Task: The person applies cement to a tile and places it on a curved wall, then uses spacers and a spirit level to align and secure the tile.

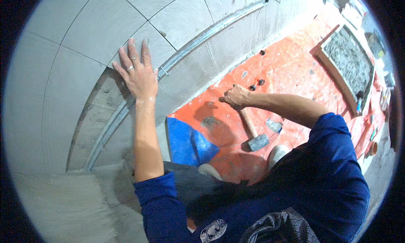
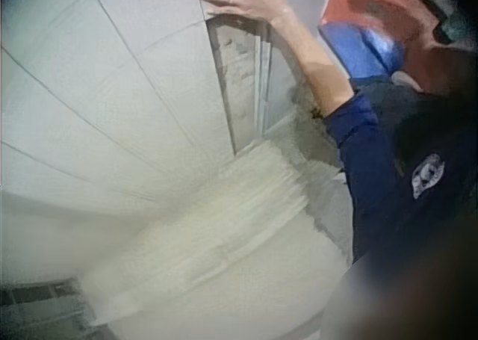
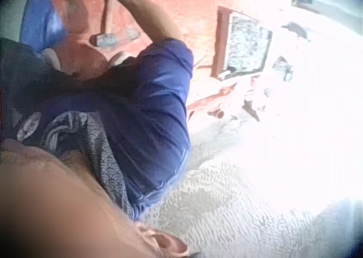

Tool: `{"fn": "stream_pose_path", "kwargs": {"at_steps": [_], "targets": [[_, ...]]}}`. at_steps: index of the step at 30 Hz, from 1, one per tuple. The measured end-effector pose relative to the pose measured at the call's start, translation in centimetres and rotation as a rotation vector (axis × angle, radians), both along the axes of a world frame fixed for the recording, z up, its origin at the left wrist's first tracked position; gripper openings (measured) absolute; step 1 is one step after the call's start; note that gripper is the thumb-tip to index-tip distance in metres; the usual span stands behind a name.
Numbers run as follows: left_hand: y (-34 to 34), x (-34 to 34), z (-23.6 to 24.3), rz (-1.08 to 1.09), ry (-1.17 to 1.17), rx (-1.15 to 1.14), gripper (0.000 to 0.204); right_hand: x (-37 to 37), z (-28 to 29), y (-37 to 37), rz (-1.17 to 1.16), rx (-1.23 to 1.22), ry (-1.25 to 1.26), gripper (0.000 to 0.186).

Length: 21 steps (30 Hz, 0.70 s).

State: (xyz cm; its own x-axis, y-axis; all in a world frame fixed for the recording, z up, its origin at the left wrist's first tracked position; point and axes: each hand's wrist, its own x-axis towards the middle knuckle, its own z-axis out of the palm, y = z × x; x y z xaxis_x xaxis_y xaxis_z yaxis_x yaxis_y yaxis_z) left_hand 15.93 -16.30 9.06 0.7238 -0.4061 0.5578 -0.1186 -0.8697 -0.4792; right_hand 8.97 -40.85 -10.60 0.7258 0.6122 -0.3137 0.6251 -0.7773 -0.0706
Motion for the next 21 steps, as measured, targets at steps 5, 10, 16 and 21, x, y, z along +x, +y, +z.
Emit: {"fn": "stream_pose_path", "kwargs": {"at_steps": [5,10,16,21], "targets": [[0.4,0.2,-0.3,-0.026,0.011,-0.039,0.114,2.3,3.3,0.2,-0.132,0.305,-0.224,0.073],[0.5,0.4,-0.4,-0.052,-0.027,-0.043,0.113,4.7,8.8,3.6,-0.146,0.461,-0.406,0.08],[0.5,0.5,-0.5,-0.029,-0.053,-0.015,0.111,5.7,12.4,5.2,-0.224,0.42,-0.404,0.085],[0.7,0.7,-0.6,-0.044,-0.063,-0.008,0.111,5.9,13.0,5.4,-0.2,0.412,-0.49,0.084]]}}
